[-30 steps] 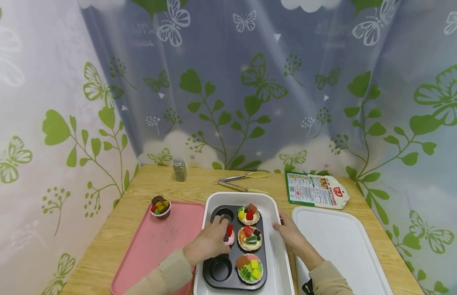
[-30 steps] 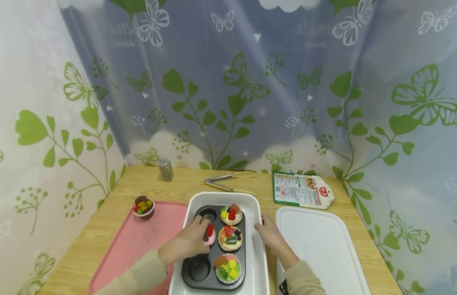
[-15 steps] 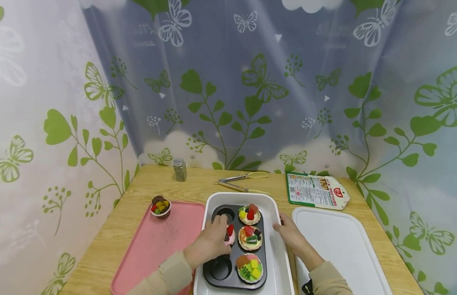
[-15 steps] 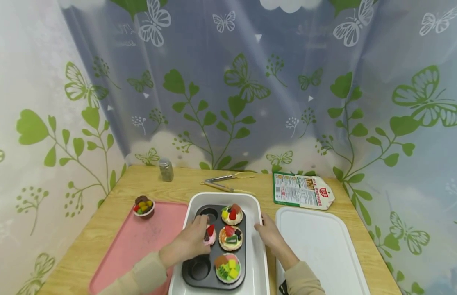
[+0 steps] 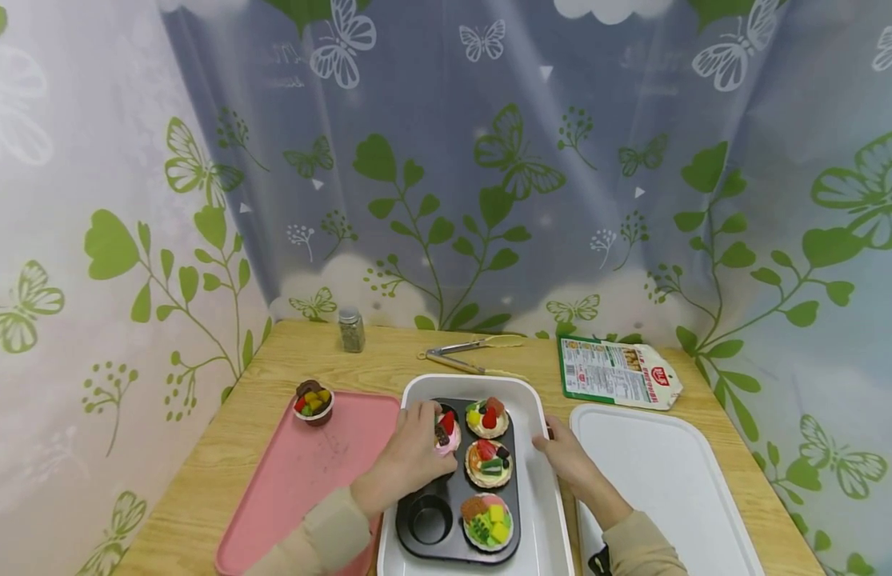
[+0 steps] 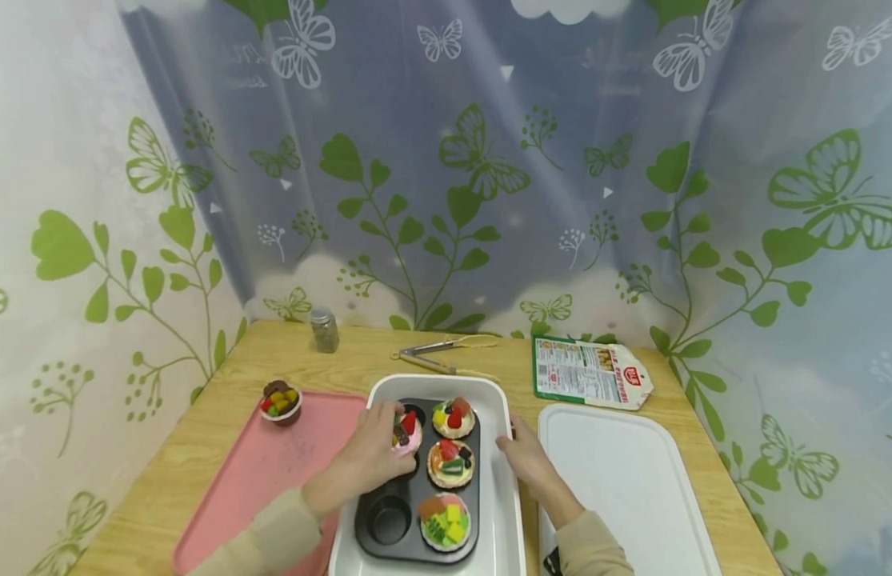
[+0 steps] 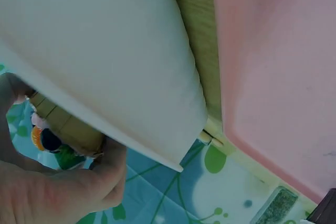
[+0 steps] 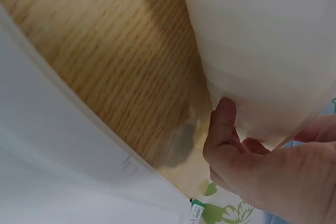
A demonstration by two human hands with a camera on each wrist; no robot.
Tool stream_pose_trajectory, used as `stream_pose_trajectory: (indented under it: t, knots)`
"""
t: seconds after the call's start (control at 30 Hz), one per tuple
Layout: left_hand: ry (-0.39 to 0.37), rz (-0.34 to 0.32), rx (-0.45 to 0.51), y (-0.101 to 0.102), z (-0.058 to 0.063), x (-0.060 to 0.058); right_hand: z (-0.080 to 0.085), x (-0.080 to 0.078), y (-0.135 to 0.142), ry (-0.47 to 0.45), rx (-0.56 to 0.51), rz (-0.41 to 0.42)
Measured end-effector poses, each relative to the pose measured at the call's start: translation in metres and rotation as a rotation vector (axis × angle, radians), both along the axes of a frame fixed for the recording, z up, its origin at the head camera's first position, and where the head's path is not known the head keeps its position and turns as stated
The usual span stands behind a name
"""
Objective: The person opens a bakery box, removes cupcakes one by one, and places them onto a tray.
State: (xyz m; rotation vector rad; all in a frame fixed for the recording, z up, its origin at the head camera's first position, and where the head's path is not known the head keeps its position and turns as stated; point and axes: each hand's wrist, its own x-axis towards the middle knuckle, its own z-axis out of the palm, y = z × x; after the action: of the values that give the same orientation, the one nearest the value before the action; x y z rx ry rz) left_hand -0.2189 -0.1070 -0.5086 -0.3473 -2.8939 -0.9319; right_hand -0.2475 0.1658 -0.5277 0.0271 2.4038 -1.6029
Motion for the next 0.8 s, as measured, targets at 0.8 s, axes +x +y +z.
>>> stream_pose_trajectory:
  t: [0.8]
  knots:
    - [0.164,-0.015,0.113,-0.014,0.018,0.002,0.001,-0.001,-0.002,-0.004,0.017,-0.007]
